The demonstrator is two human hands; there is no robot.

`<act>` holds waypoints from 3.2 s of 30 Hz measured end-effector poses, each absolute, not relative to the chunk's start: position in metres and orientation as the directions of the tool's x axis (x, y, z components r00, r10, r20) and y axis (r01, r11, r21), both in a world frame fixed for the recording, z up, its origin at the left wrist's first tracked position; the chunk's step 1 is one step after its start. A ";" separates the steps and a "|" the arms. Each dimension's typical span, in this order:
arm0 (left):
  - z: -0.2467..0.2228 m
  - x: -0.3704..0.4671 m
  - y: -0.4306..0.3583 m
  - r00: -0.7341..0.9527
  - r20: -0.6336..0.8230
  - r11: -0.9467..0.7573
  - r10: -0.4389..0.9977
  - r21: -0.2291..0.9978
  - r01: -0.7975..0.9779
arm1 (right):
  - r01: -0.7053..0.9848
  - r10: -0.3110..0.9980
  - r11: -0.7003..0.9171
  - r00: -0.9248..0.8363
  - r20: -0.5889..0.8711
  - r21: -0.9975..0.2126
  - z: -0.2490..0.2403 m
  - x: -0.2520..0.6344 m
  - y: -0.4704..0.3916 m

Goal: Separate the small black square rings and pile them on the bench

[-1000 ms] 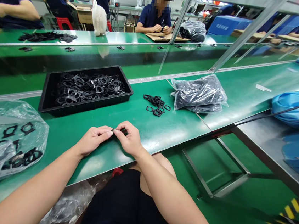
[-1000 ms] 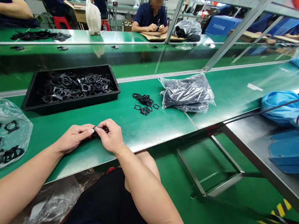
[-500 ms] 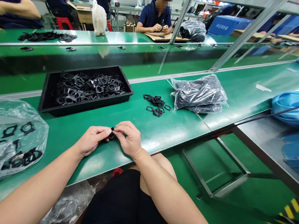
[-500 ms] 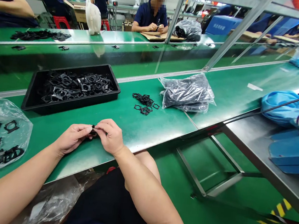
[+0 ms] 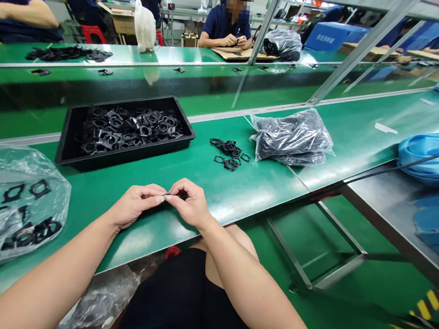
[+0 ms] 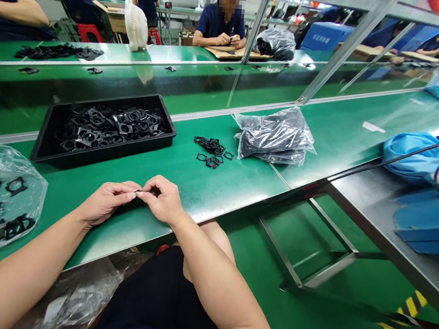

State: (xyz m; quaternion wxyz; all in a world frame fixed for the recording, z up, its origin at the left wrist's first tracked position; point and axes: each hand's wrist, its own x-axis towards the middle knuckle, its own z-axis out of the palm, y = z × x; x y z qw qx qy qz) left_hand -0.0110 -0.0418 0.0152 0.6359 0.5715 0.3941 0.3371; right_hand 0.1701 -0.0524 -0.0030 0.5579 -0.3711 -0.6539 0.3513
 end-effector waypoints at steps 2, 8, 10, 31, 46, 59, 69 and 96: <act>0.016 -0.010 -0.042 0.478 -0.131 0.141 0.868 0.990 0.016 | 0.033 0.911 0.405 -0.100 0.400 -0.914 -0.004 0.168 -0.052; 0.016 -0.005 -0.044 0.416 -0.242 0.341 0.877 0.922 -0.183 | -0.018 0.917 0.398 0.007 0.398 -0.917 -0.007 0.162 -0.052; 0.016 -0.004 -0.045 0.387 -0.254 0.363 0.887 0.900 -0.242 | 0.054 0.897 0.434 0.070 0.437 -0.899 -0.006 0.162 -0.052; 0.017 -0.004 -0.045 0.371 -0.220 0.327 0.902 0.909 -0.258 | 0.241 0.790 0.592 0.016 0.613 -0.769 0.002 0.166 -0.057; 0.016 -0.005 -0.046 0.397 -0.219 0.342 0.891 0.899 -0.272 | 0.224 0.772 0.617 0.016 0.636 -0.755 0.003 0.166 -0.057; 0.017 -0.011 -0.043 0.538 -0.254 0.380 0.804 0.915 -0.136 | -0.243 0.967 0.121 -0.190 0.170 -0.962 -0.008 0.167 -0.052; 0.017 -0.003 -0.045 0.459 -0.243 0.330 0.855 0.936 -0.119 | -0.136 0.982 0.128 -0.124 0.145 -0.982 -0.004 0.166 -0.053; 0.006 -0.005 -0.042 0.225 -0.018 -0.003 0.974 0.996 0.092 | 0.253 0.896 0.421 0.030 0.442 -0.871 -0.005 0.165 -0.054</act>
